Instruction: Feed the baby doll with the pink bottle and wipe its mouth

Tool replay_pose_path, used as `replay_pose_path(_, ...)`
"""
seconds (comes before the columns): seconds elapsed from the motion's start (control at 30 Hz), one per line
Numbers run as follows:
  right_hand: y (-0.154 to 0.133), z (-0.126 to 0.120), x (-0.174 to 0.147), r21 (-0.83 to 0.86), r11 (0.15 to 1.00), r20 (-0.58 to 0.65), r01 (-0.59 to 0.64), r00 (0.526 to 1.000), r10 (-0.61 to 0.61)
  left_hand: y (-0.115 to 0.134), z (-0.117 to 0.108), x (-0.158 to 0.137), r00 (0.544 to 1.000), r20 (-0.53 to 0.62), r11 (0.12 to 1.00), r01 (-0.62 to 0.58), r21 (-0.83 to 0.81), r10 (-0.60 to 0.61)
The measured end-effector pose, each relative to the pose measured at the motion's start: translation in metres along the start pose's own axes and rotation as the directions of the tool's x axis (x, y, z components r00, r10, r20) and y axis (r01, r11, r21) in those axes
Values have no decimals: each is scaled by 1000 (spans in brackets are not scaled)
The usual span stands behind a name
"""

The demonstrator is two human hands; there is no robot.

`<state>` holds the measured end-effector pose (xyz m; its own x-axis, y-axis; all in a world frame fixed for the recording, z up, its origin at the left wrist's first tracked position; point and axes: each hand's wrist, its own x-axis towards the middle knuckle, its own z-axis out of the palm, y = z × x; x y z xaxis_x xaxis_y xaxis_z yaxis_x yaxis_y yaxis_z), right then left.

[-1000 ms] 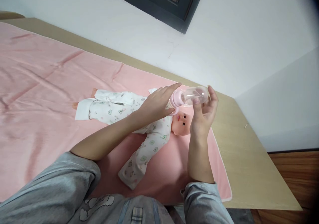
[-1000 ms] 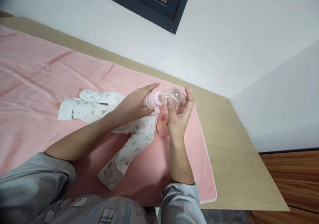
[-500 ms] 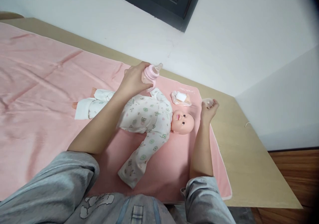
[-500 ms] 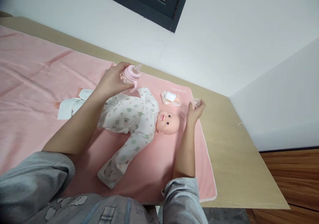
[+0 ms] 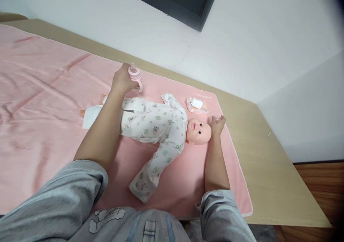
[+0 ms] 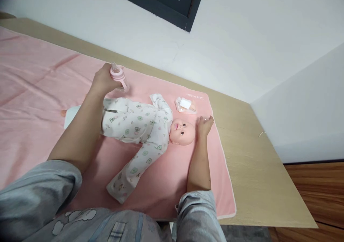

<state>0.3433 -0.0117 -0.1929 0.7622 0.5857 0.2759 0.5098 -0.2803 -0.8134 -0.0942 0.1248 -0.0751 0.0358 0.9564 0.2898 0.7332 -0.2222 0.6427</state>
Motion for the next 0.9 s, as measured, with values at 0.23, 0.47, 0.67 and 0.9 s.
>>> replay_pose_path(0.23, 0, 1, -2, 35, 999, -29, -17, 999, 18, -20, 4, 6, 991, 90, 995, 93, 30, -95)
replay_pose_path(0.47, 5, 4, 0, 36, 999, -30, -22, 999, 23, -28, 14, 9, 993, 76, 994, 90, 55, -94)
replay_pose_path(0.67, 11, 6, 1, 52, 999, -29, -13, 999, 15, -34, 16, 8, 994, 83, 997, 75, 30, -77)
replay_pose_path(0.9, 11, 6, 1, 38, 999, -43, -29, 999, 30, -33, 12, 5, 988, 134, 997, 69, 21, -71)
